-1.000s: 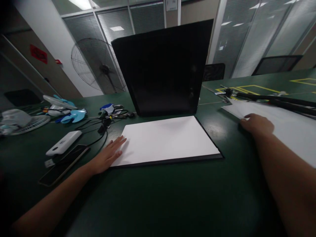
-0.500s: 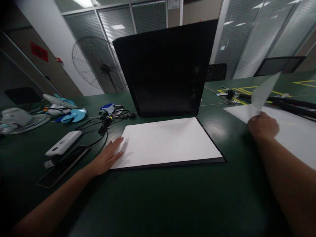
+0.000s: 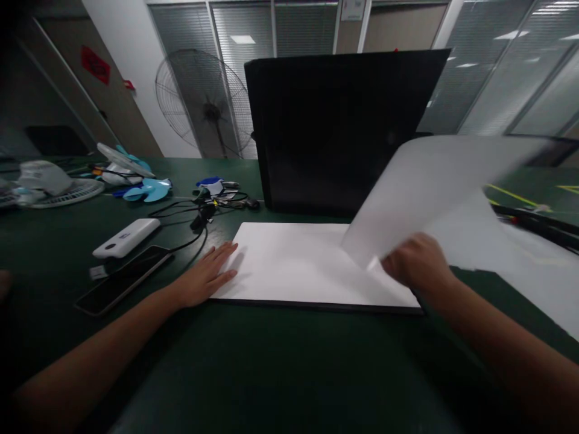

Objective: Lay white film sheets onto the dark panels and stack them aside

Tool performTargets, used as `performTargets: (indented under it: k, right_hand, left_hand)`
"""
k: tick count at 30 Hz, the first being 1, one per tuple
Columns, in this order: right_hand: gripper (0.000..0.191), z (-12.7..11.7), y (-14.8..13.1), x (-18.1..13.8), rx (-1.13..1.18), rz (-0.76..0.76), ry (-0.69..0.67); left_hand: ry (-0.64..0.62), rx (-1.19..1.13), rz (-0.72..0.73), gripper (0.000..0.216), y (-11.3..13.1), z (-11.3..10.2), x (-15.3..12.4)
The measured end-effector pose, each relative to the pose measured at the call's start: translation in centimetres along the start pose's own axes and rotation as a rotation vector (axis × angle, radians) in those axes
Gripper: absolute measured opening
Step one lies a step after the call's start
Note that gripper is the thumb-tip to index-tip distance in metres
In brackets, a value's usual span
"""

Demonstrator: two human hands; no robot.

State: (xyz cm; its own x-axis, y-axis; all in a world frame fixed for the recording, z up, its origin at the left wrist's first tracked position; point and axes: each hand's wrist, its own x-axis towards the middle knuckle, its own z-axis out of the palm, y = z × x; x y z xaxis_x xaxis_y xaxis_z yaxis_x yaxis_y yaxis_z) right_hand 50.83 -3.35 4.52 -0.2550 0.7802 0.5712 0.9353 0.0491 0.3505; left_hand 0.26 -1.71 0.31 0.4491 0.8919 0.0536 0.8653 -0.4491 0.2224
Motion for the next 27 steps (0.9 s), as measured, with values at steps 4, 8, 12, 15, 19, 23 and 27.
performTargets:
  k: [4,8,12,15,19,23,27]
  right_hand:
    - [0.044,-2.7,-5.0,-3.1,0.199,-0.355,-0.214]
    - [0.045,-3.2,-6.6,-5.3,0.431,-0.349,-0.234]
    - [0.043,-3.5,-6.6,-5.5,0.619,-0.403,-0.266]
    - [0.042,-4.1,-7.2,-5.5,0.685,-0.406,-0.277]
    - [0.046,-5.0,-8.2,-5.5,0.787,-0.428,-0.344]
    - [0.05,-4.7,-5.2,-4.5,0.85,-0.305,-0.296]
    - [0.052,-1.8,4.8,-4.0,0.609,0.262,-0.1]
  left_hand:
    - [-0.01,-0.019,-0.008,0.087,0.2,-0.2,-0.2]
    - [0.009,-0.089,-0.012,0.09,0.3,-0.3,-0.3]
    - [0.057,-0.153,-0.007,0.084,0.0,-0.1,-0.3]
    - [0.034,-0.14,0.007,0.088,0.0,-0.1,-0.3]
    - [-0.056,-0.056,0.031,0.109,0.5,-0.5,-0.4]
    - [-0.091,-0.044,0.005,0.099,0.8,-0.9,-0.3]
    - [-0.067,-0.065,0.038,0.074,0.6,-0.9,-0.2]
